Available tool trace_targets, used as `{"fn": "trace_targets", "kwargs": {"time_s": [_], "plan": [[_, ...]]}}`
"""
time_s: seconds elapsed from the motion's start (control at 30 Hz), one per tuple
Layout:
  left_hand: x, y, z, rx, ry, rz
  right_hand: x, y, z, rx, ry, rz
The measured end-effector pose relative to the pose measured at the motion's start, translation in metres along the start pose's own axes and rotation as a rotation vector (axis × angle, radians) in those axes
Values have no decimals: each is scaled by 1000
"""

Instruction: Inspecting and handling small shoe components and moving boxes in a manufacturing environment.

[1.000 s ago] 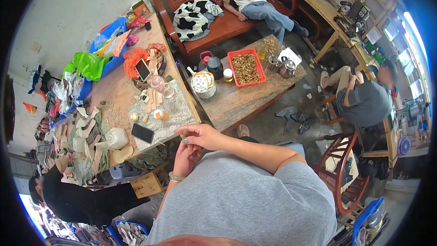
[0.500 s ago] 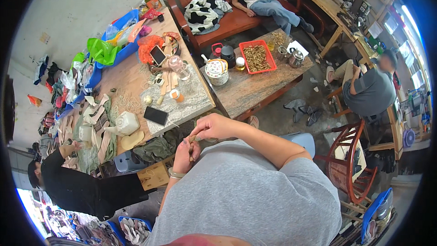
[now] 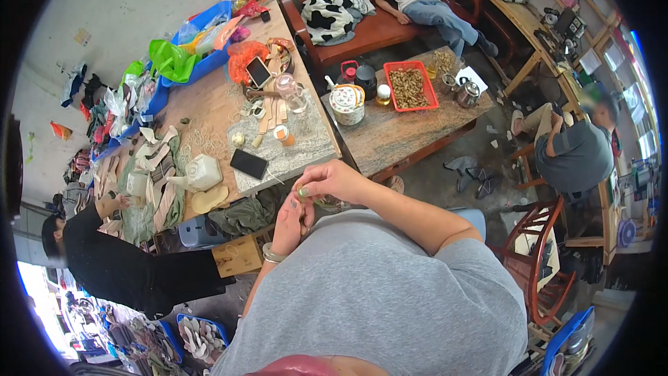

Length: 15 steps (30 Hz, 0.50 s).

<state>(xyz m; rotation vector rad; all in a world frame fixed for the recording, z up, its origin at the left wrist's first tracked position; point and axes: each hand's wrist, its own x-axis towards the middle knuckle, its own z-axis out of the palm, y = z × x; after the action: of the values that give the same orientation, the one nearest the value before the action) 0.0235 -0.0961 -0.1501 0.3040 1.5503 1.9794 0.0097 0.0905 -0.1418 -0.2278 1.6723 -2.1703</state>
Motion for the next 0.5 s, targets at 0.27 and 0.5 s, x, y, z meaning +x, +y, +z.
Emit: {"fn": "trace_targets", "kwargs": {"time_s": [0.27,0.5], "plan": [[18,-10,16,59,92,154,0,-3,-13,-70,1,-43],[38,-18,21,160,193,169,10,3,-24,-138,93,-113]]}}
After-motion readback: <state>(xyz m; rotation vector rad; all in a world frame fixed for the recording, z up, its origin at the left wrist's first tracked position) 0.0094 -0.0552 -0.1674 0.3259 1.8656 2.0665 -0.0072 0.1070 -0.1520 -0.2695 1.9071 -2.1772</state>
